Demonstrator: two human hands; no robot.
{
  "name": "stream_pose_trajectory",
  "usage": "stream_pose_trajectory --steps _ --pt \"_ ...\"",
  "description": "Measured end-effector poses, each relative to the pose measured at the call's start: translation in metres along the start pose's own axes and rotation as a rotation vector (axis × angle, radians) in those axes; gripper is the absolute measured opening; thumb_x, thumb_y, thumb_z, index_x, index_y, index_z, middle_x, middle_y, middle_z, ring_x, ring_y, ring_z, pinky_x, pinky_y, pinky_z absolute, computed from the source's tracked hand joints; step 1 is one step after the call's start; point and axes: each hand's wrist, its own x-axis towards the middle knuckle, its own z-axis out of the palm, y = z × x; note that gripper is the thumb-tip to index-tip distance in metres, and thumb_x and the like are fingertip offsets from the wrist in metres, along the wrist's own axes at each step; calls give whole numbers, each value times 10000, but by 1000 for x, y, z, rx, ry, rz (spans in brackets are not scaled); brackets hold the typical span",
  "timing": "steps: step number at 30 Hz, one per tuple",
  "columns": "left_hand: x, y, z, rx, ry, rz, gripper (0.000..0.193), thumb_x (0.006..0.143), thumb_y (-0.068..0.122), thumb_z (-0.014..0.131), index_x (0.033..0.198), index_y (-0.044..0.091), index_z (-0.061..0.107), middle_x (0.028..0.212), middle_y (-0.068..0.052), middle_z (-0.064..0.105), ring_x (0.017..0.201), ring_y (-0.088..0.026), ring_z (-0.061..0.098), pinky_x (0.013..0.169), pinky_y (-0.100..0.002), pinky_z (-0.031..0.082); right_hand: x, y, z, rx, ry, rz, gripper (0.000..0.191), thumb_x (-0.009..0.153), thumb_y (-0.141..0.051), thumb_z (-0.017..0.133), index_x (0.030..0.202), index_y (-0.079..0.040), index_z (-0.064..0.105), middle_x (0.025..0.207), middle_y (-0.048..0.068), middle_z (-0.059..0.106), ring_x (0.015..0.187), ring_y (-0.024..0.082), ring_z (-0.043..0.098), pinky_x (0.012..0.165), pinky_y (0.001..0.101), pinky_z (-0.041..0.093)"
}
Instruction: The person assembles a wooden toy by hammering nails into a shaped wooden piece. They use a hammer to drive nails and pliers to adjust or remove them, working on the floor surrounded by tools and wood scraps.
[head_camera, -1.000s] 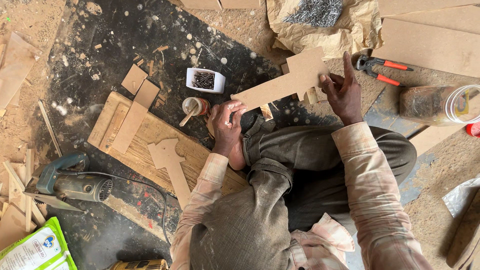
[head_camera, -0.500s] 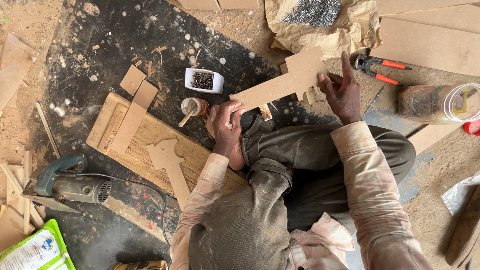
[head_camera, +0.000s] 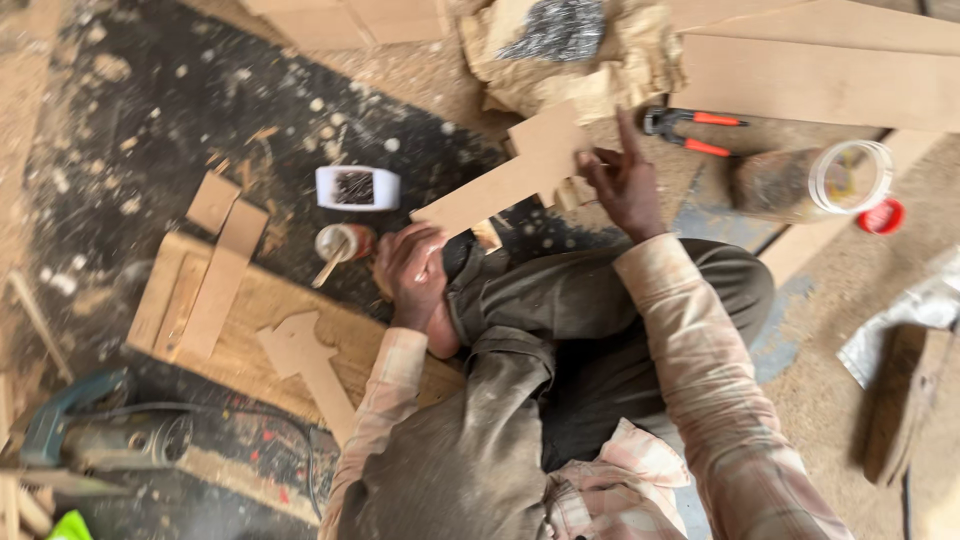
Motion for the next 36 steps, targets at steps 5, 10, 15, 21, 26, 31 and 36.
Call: stream_pose_trajectory --steps 5,10,15,21,26,31,36 --pt "4 0 -5 16 -38 39 198 834 -121 715 908 60 691 1021 -73 768 1070 -255 725 880 -409 488 1 1 3 -150 -17 87 864 1071 -383 659 1672 -113 101 1259 255 732 1047 295 784 942 435 643" --pt "7 -1 -7 54 -20 69 174 836 -104 707 895 59 691 1006 -77 766 1042 -281 733 907 -420 526 2 -1 12 18 19 108 911 1038 -387 676 1669 -130 72 1253 266 721 1046 301 785 882 418 650" --pt "8 -3 -9 -12 -39 71 138 934 -92 704 896 35 666 1029 -123 760 1034 -330 740 950 -435 579 -12 -22 10 54 145 89 910 1035 -377 650 1655 -132 29 1310 220 696 1103 298 757 878 394 625" --pt "7 -6 -11 4 -56 95 141 959 -118 734 925 3 670 1034 -133 754 1064 -324 734 980 -432 583 -55 -82 -16 -100 370 -34 783 1046 -286 682 1655 -135 214 1321 163 729 1127 281 743 962 392 601" --pt "4 -10 -15 73 -97 95 125 1000 -98 755 972 -11 671 1084 -137 761 1106 -318 732 1007 -427 581 -116 -110 -37 -72 506 -135 676 1050 -140 698 1624 -111 342 1309 138 734 1177 265 743 1012 365 572" --pt "4 -14 -13 80 -90 110 132 1010 -94 760 960 -13 668 1057 -133 755 1084 -316 724 974 -416 584 -182 -96 -51 -134 670 -76 614 1045 -108 686 1588 -90 401 1301 155 733 1210 251 726 1047 358 563" --pt "6 -14 -14 96 -87 128 117 989 -113 746 967 -24 673 1065 -144 757 1088 -323 724 978 -421 584 -217 -33 -72 140 983 54 552 1130 -130 552 1640 -62 355 1428 199 679 1284 283 677 1071 405 571"
